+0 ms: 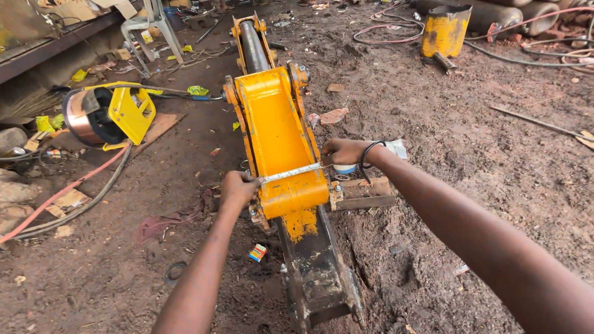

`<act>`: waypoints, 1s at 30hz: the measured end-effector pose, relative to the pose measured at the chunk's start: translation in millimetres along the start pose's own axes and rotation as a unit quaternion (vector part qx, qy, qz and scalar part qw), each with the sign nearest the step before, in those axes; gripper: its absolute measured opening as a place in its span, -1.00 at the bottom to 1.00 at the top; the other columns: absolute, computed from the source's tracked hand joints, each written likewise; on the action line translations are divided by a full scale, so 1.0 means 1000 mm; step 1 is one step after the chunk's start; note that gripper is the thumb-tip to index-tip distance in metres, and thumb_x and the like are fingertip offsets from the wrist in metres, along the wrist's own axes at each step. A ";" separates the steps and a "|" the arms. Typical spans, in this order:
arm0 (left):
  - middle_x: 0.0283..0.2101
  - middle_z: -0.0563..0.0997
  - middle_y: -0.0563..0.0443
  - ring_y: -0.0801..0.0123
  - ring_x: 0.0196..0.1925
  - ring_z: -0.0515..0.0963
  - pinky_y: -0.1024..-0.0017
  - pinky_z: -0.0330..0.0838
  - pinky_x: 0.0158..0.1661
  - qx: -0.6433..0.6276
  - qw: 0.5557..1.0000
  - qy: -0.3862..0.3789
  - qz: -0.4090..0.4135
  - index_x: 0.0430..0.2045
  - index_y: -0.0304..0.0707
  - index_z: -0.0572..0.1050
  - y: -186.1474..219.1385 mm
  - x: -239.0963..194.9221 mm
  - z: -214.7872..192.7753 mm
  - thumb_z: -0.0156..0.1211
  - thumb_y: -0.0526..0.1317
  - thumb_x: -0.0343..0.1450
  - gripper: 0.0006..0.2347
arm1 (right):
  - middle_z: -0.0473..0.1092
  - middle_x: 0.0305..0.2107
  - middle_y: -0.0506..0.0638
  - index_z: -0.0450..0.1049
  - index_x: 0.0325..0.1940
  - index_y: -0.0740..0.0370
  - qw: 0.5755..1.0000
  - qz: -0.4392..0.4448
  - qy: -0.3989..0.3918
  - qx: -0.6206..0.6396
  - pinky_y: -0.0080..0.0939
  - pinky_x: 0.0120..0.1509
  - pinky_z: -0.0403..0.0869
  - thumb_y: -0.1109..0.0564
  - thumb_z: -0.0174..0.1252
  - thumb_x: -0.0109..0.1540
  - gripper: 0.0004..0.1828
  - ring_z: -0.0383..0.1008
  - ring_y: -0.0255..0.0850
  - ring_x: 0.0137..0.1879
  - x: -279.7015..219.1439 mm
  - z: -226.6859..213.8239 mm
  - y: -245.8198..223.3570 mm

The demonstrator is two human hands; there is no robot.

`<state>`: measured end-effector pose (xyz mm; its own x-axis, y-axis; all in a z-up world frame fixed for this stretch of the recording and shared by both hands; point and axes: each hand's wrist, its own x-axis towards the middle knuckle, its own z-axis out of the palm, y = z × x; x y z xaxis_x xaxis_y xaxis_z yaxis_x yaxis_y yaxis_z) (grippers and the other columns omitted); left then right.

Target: The person uses a metal ruler to measure various sections of a yellow excavator arm resting on the ground. The person repeatedly positions the ruler against different parts of the arm, adjusts its placement, and appears to read measurements throughout the clip.

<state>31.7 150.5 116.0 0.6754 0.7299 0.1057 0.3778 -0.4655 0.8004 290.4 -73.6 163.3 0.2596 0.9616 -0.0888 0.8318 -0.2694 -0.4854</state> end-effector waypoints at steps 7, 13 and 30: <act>-0.54 0.68 -0.06 0.45 -0.59 0.64 0.43 0.52 -0.46 -0.007 1.000 -0.014 0.001 -0.47 -0.45 0.65 0.000 0.000 -0.002 0.44 -0.18 0.33 -0.78 | 0.57 -0.31 0.10 0.56 -0.09 0.29 0.998 -0.056 0.002 0.005 -0.04 0.00 0.48 -0.02 0.14 0.20 -0.64 0.53 -0.11 -0.18 0.005 0.006 0.003; -0.56 0.66 -0.07 0.45 -0.60 0.62 0.42 0.50 -0.47 -0.019 0.999 -0.025 0.008 -0.53 -0.46 0.64 -0.006 -0.001 -0.001 0.41 -0.18 0.36 -0.77 | 0.50 -0.52 0.04 0.59 -0.34 0.28 0.998 -0.038 0.033 0.044 -0.06 -0.20 0.44 0.08 0.23 0.13 -0.81 0.44 -0.16 -0.38 0.008 0.010 -0.006; -0.56 0.65 -0.06 0.44 -0.56 0.65 0.40 0.53 -0.45 0.021 0.999 -0.035 0.028 -0.56 -0.42 0.59 0.007 -0.009 -0.009 0.39 -0.17 0.37 -0.76 | 0.50 -0.61 -0.04 0.67 -0.46 0.16 0.998 0.035 0.013 0.049 -0.19 -0.37 0.36 0.07 0.30 0.06 -0.87 0.42 -0.27 -0.47 0.007 0.006 -0.010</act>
<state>22.9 145.1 126.0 0.7378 0.6664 0.1077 0.3637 -0.5269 0.7682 280.9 -63.5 161.8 0.3295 0.9384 -0.1041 0.7596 -0.3290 -0.5610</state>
